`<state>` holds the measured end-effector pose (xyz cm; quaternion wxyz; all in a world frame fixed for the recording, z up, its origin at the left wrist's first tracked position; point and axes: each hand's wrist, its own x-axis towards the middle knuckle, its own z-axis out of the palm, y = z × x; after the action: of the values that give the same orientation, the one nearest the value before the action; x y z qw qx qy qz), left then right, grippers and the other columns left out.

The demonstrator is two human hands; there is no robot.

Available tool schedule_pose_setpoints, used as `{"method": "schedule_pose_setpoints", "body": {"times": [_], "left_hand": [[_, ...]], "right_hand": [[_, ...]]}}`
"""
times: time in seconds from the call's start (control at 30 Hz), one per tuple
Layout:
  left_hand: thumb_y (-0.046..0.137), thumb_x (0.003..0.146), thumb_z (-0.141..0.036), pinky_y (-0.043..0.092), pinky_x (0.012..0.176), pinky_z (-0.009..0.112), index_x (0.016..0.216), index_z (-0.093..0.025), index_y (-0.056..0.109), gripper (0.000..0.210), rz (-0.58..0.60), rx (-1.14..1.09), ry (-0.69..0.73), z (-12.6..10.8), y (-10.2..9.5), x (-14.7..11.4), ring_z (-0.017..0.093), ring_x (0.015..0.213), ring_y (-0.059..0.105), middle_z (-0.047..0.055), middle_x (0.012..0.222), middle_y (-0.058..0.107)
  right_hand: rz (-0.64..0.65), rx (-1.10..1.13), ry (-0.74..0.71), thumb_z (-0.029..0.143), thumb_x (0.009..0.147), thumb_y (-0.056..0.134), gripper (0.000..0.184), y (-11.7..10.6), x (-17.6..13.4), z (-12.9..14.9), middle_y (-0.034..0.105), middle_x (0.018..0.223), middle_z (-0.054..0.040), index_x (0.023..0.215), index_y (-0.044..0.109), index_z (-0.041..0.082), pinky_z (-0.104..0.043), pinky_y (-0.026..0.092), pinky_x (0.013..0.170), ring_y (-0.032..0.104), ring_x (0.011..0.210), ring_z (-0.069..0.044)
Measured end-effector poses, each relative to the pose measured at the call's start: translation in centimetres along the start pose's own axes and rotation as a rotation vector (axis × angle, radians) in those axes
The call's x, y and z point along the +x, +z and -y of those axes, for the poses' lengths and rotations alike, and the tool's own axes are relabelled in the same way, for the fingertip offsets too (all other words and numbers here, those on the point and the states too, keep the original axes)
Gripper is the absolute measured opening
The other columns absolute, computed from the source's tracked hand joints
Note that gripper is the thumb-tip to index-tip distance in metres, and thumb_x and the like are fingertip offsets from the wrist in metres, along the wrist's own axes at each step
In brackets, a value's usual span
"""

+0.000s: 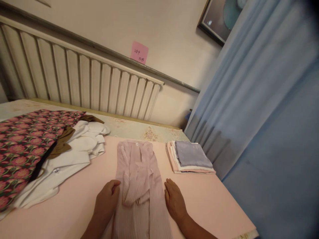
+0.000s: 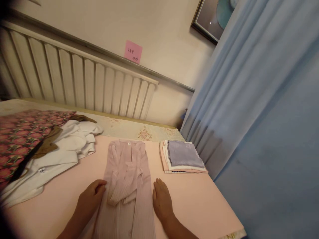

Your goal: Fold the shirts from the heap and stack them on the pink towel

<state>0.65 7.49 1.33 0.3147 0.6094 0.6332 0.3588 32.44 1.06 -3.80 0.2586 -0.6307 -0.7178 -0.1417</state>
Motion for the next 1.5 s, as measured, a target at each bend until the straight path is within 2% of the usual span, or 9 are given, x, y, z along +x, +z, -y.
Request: {"method": "schedule_pose_setpoints", "body": {"times": [0.57, 0.77, 1.27, 1.5], "left_hand": [[0.041, 0.079, -0.032, 0.048, 0.079, 0.029, 0.092, -0.023, 0.064, 0.027, 0.043, 0.041, 0.013, 0.09, 0.05, 0.20, 0.020, 0.088, 0.066, 0.002, 0.094, 0.071], [0.041, 0.079, -0.033, 0.048, 0.079, 0.029, 0.092, -0.023, 0.064, 0.028, 0.046, 0.045, 0.015, 0.19, 0.05, 0.19, 0.020, 0.089, 0.066, 0.002, 0.095, 0.072], [0.043, 0.078, -0.034, 0.048, 0.075, 0.027, 0.088, -0.025, 0.064, 0.026, 0.025, 0.049, 0.040, 0.62, 0.25, 0.31, 0.019, 0.086, 0.067, 0.000, 0.091, 0.073], [0.044, 0.078, -0.035, 0.048, 0.072, 0.028, 0.086, -0.025, 0.065, 0.024, 0.032, 0.039, 0.055, 0.48, 0.26, 0.25, 0.019, 0.082, 0.067, 0.000, 0.086, 0.073]], "right_hand": [[-0.012, -0.007, 0.004, 0.020, 0.092, 0.044, 0.036, -0.19, 0.07, 0.19, 0.058, 0.130, -0.0114, 0.124, 0.059, 0.018, -0.048, 0.045, 0.104, 0.053, 0.122, -0.024], [0.019, -0.039, 0.007, 0.019, 0.092, 0.043, 0.036, -0.16, 0.12, 0.19, 0.057, 0.131, -0.0120, 0.124, 0.059, 0.016, -0.047, 0.045, 0.104, 0.052, 0.123, -0.025], [-0.047, -0.021, -0.010, 0.020, 0.091, 0.046, 0.035, 0.02, 0.02, 0.08, 0.059, 0.130, -0.0109, 0.124, 0.059, 0.019, -0.048, 0.046, 0.103, 0.054, 0.122, -0.025], [-0.018, -0.037, -0.002, 0.019, 0.091, 0.045, 0.035, -0.20, 0.07, 0.22, 0.059, 0.130, -0.0115, 0.124, 0.059, 0.018, -0.048, 0.046, 0.103, 0.054, 0.122, -0.025]]}}
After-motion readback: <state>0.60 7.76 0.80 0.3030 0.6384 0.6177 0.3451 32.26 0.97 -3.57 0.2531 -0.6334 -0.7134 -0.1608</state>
